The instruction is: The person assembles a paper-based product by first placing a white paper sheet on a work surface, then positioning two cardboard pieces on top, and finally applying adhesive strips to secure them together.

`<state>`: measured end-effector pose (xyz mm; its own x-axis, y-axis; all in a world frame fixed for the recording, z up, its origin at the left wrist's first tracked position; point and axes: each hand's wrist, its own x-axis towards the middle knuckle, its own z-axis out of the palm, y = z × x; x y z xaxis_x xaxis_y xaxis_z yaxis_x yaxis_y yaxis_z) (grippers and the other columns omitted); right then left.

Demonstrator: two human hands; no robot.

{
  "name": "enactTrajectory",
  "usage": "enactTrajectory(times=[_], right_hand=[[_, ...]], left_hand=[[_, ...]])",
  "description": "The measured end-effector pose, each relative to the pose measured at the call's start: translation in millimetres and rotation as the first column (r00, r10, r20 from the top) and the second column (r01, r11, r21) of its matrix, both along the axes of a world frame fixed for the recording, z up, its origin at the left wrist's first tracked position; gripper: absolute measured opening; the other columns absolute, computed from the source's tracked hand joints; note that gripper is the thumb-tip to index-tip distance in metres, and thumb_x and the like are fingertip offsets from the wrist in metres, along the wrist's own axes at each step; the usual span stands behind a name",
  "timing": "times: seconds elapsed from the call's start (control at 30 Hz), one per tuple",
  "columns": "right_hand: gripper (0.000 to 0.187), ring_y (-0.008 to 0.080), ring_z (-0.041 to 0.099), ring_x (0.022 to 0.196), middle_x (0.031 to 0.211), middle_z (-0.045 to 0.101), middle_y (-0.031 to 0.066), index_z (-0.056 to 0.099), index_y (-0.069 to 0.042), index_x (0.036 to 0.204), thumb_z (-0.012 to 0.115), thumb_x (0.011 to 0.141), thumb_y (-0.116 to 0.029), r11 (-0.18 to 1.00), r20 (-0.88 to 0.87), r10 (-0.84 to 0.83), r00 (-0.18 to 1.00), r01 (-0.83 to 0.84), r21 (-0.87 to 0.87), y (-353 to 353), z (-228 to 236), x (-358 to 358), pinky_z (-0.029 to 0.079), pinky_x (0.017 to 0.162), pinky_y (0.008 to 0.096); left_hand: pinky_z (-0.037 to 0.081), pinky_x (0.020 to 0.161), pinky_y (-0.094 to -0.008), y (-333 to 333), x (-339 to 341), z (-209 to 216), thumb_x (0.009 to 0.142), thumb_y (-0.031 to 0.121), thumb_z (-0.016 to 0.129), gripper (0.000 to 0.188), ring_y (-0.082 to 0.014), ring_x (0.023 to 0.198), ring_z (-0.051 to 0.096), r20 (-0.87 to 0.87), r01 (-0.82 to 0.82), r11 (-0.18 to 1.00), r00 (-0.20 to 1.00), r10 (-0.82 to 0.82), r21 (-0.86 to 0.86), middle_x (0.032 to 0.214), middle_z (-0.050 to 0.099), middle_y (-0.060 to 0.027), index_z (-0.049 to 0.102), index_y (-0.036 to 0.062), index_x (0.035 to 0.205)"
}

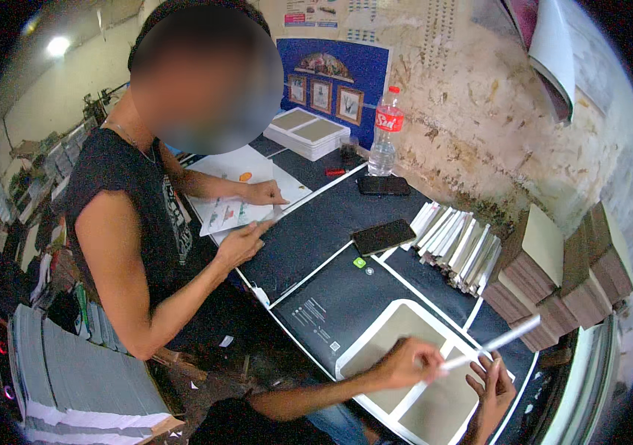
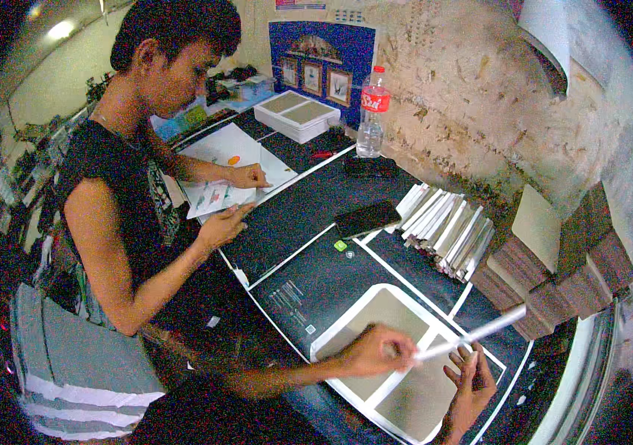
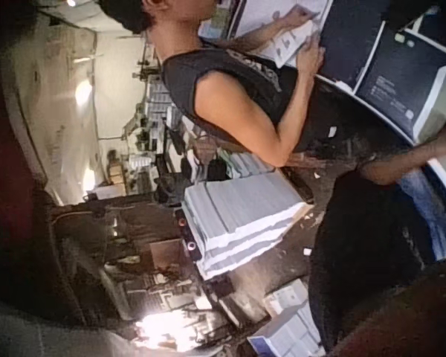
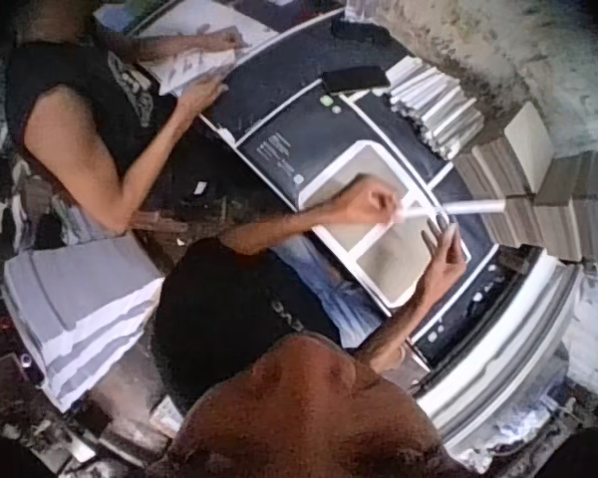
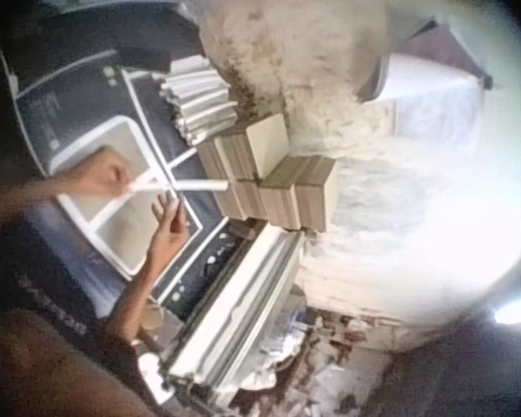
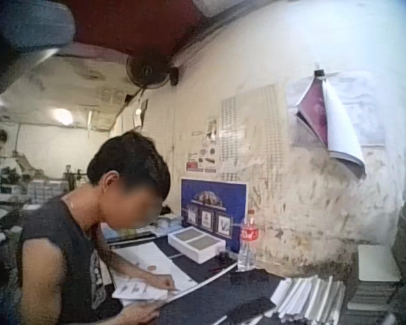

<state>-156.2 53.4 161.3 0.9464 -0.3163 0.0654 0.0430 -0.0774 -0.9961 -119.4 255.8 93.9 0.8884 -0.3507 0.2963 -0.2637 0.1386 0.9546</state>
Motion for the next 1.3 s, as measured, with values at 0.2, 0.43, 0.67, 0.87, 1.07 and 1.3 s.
enactTrajectory(times=[0.2,0.43,0.67,0.87,1.07,1.3], right_hand=[[0.034,0.0138,0.065,0.061,0.069,0.065,0.0058,0.069,-0.001,0.081,0.067,0.100,-0.029,0.968,-0.097,-0.113,0.989,0.131,0.212,6,-18,-7,0.053,0.051,0.0262],[0.025,0.0202,0.072,0.082,0.094,0.073,0.0155,0.072,0.008,0.108,0.068,0.100,-0.015,0.996,-0.064,0.028,0.998,-0.023,0.081,-3,0,-30,0.062,0.069,0.0310],[0.024,0.0199,0.071,0.084,0.093,0.074,0.0156,0.073,0.011,0.110,0.071,0.096,-0.009,0.997,-0.035,-0.072,0.997,0.071,-0.028,8,1,-36,0.061,0.075,0.0305],[0.019,0.0110,0.066,0.073,0.079,0.070,0.0031,0.076,0.004,0.094,0.077,0.093,-0.015,0.899,-0.340,0.184,0.922,-0.298,-0.322,0,-23,-61,0.053,0.068,0.0268],[0.030,0.0116,0.061,0.060,0.063,0.061,0.0043,0.066,0.000,0.078,0.071,0.095,-0.025,0.963,-0.358,-0.048,0.932,-0.052,-0.265,-42,-54,-77,0.047,0.052,0.0274],[0.018,0.0125,0.071,0.071,0.080,0.073,0.0096,0.069,0.007,0.104,0.075,0.093,-0.005,0.988,-0.459,0.155,0.875,-0.131,0.084,-8,-71,-63,0.057,0.060,0.0248]], left_hand=[[0.052,0.067,-0.0311,-11,-59,-6,0.092,0.014,0.074,0.015,-0.0162,0.074,0.067,0.082,-0.104,0.967,0.993,0.087,0.232,0.081,0.070,-0.0102,0.068,0.0004,0.093],[0.054,0.064,-0.0348,-32,-78,-16,0.094,0.014,0.073,0.016,-0.0195,0.071,0.068,-0.103,-0.112,0.988,0.987,0.123,0.107,0.080,0.069,-0.0118,0.070,-0.0024,0.095],[0.058,0.069,-0.0305,-38,-87,-16,0.095,0.020,0.074,0.014,-0.0147,0.077,0.072,-0.071,-0.094,0.966,0.991,0.114,0.240,0.085,0.075,-0.0091,0.076,0.0059,0.099],[0.058,0.072,-0.0326,-28,-99,-32,0.095,0.017,0.073,0.015,-0.0202,0.074,0.074,-0.216,-0.064,0.993,0.973,0.083,0.095,0.083,0.075,-0.0110,0.075,0.0049,0.104],[0.054,0.090,-0.0453,-10,-21,-48,0.093,0.015,0.062,0.024,-0.0376,0.098,0.070,0.064,0.184,0.751,0.955,-0.288,0.634,0.107,0.072,-0.0217,0.072,0.0012,0.110],[0.035,0.110,-0.0511,2,58,-40,0.096,0.021,0.065,0.041,-0.0368,0.128,0.050,0.395,-0.203,0.725,0.913,-0.102,0.658,0.134,0.056,-0.0181,0.056,0.0026,0.131]])
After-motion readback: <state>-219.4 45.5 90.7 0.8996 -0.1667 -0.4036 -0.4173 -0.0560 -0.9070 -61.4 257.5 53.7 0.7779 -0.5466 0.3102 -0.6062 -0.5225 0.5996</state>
